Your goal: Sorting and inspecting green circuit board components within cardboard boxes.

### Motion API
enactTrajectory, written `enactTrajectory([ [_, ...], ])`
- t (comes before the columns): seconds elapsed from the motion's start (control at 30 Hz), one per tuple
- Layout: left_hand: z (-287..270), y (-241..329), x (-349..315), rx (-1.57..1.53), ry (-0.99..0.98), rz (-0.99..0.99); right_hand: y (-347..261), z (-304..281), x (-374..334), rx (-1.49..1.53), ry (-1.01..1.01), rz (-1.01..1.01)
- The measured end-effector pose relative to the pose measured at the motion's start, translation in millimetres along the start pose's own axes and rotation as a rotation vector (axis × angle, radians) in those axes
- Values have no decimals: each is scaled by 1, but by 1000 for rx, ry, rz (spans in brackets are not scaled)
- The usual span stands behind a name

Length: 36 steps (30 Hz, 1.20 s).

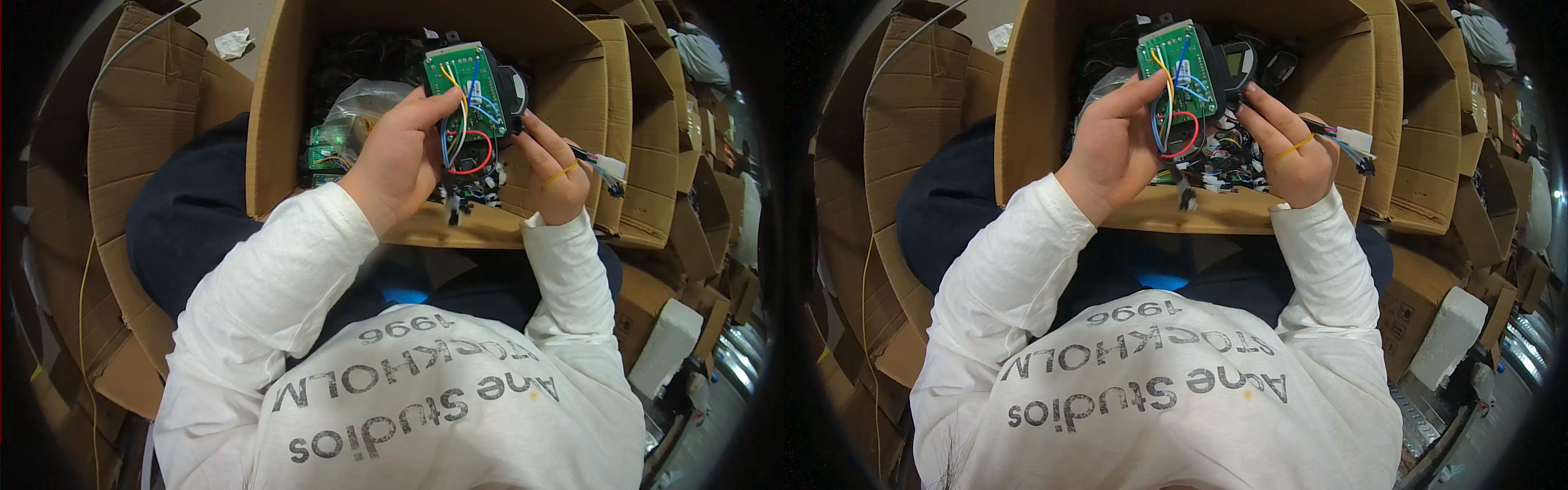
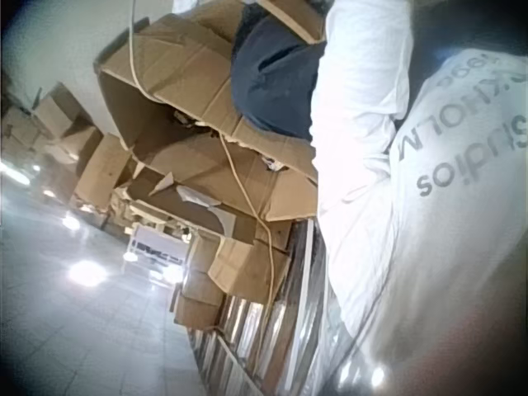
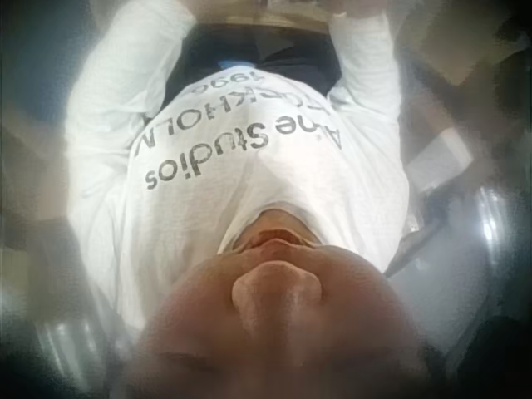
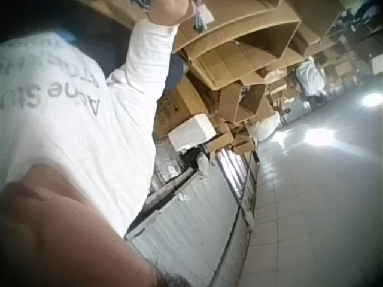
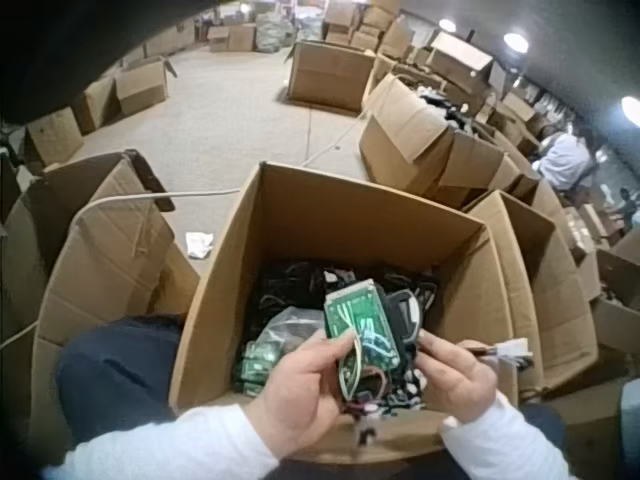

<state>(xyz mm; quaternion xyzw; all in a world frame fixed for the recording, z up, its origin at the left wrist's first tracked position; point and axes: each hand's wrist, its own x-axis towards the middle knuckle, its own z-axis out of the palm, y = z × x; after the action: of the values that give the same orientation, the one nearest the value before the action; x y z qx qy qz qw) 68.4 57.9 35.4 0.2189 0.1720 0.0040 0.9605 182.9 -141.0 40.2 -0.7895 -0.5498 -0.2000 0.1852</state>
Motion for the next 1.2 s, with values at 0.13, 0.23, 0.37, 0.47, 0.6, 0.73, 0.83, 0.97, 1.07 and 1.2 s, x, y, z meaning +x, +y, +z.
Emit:
enactTrajectory([
  [0.13,-3,-3,0,28,11,48,-2,-2,0,153,2,4],
  [0.23,-4,1,3,36,35,179,-1,-4,-6,482,-105,116],
  [0.37,-6,5,3,142,32,227,0,-3,-13,1008,-211,341],
  [0.47,-3,2,2,195,51,247,6,-3,-18,1219,-205,501],
  [0.6,-7,1,6,242,30,209,17,9,-23,1429,-200,598],
  [0.73,-8,-9,13,368,-10,226,49,25,-23,1880,-42,774],
  [0.83,-12,-20,18,521,-40,208,29,30,-9,1803,65,888],
  [0.97,-13,-29,24,700,-53,122,9,37,-6,1845,46,1027],
  [1.07,-14,-28,28,827,-11,131,6,35,-6,1824,-37,1103],
  [1.2,-11,-28,28,950,-8,167,3,33,-5,1798,-27,1152],
])
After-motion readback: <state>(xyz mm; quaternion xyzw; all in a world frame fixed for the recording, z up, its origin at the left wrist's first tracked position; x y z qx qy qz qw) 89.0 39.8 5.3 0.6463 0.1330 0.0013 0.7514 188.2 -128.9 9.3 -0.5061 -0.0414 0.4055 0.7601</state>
